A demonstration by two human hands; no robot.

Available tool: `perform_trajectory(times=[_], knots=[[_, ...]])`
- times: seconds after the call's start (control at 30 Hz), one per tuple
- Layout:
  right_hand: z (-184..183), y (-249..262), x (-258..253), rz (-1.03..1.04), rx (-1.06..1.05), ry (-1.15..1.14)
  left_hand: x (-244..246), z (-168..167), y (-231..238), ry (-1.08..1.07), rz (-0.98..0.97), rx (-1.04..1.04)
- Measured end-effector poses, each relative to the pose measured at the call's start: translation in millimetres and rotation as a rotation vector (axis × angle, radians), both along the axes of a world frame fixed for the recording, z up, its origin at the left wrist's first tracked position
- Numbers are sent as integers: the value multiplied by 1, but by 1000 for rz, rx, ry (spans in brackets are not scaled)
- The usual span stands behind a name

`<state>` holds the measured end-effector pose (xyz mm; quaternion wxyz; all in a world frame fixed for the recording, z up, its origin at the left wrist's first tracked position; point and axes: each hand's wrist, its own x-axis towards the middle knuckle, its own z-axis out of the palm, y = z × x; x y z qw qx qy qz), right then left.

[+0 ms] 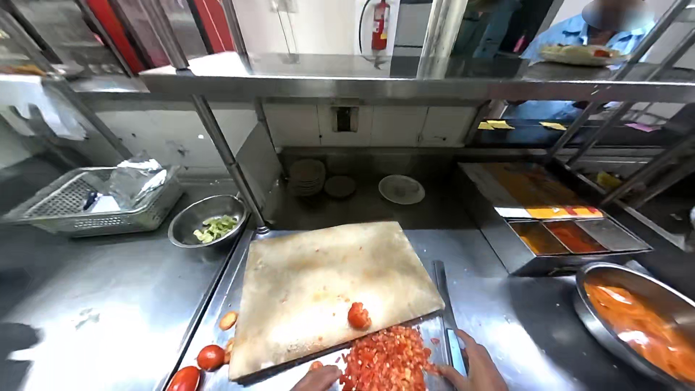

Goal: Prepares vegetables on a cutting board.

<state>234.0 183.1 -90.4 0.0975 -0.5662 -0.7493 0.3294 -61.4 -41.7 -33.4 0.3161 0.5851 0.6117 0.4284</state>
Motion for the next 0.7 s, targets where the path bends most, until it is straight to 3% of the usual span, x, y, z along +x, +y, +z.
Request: perform_trajectory(times=[0.23,0.4,0.53,0.7], knots=[[7,4,-16,-164,-60,-187,-24,-20,58,243,90,-65],[9,-21,-14,-356,-64,80,-20,-31,107,385,94,-115],[23,-68,-29,-241,-107,226,-21,-31,128,425,60,-163],[36,-96,-60,-6,-258,181,-36,-13,122,427,40,-201]])
